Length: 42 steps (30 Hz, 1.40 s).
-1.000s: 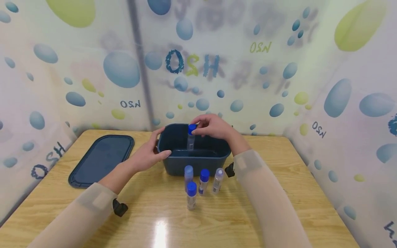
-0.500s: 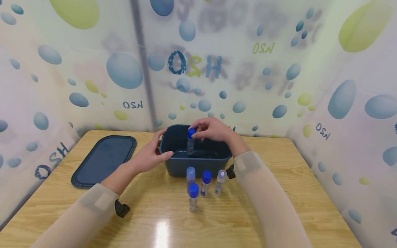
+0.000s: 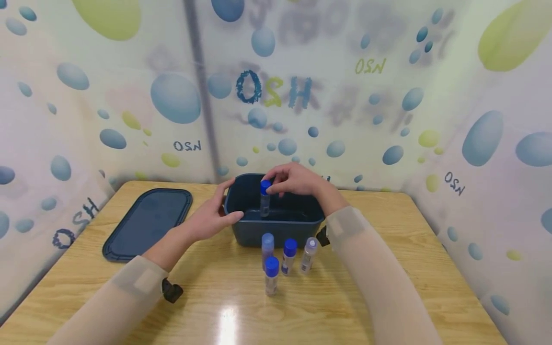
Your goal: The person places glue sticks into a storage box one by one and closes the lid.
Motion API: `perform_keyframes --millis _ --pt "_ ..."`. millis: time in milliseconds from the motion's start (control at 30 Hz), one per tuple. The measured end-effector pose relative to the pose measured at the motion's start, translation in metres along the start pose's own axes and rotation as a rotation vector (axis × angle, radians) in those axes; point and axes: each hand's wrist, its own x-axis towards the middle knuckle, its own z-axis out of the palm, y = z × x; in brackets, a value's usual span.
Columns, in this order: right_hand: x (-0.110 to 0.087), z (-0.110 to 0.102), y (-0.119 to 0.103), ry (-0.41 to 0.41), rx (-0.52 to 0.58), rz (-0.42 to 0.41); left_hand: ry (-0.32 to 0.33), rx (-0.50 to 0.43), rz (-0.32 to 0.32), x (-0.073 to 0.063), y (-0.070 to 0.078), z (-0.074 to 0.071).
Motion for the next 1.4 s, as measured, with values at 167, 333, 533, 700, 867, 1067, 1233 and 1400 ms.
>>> perform_keyframes --millis 167,333,533,700,867,1067,1233,1400 --pt "0.001 0.003 0.006 -0.006 0.012 -0.011 -0.009 0.000 0.006 0.002 0.001 0.002" --pt "0.004 0.010 0.010 -0.020 0.029 -0.028 -0.013 0.000 0.002 0.003 -0.001 0.003" --pt "0.008 0.015 0.009 -0.019 0.035 -0.021 0.002 0.000 0.004 0.004 0.000 0.001" --pt "0.010 0.016 0.010 -0.016 0.034 -0.012 0.004 0.004 0.001 0.003 -0.001 0.000" --pt "0.011 0.017 0.010 -0.015 0.047 -0.019 0.000 0.000 0.001 0.001 0.000 -0.001" --pt "0.013 0.019 0.011 -0.031 0.073 -0.024 0.001 0.002 0.000 0.001 0.001 -0.001" --pt "0.016 0.022 0.014 -0.028 0.044 -0.031 -0.002 -0.003 0.000 0.000 0.001 0.000" --pt "0.017 0.022 0.013 -0.006 0.019 -0.018 0.005 0.002 -0.002 0.000 0.000 0.001"
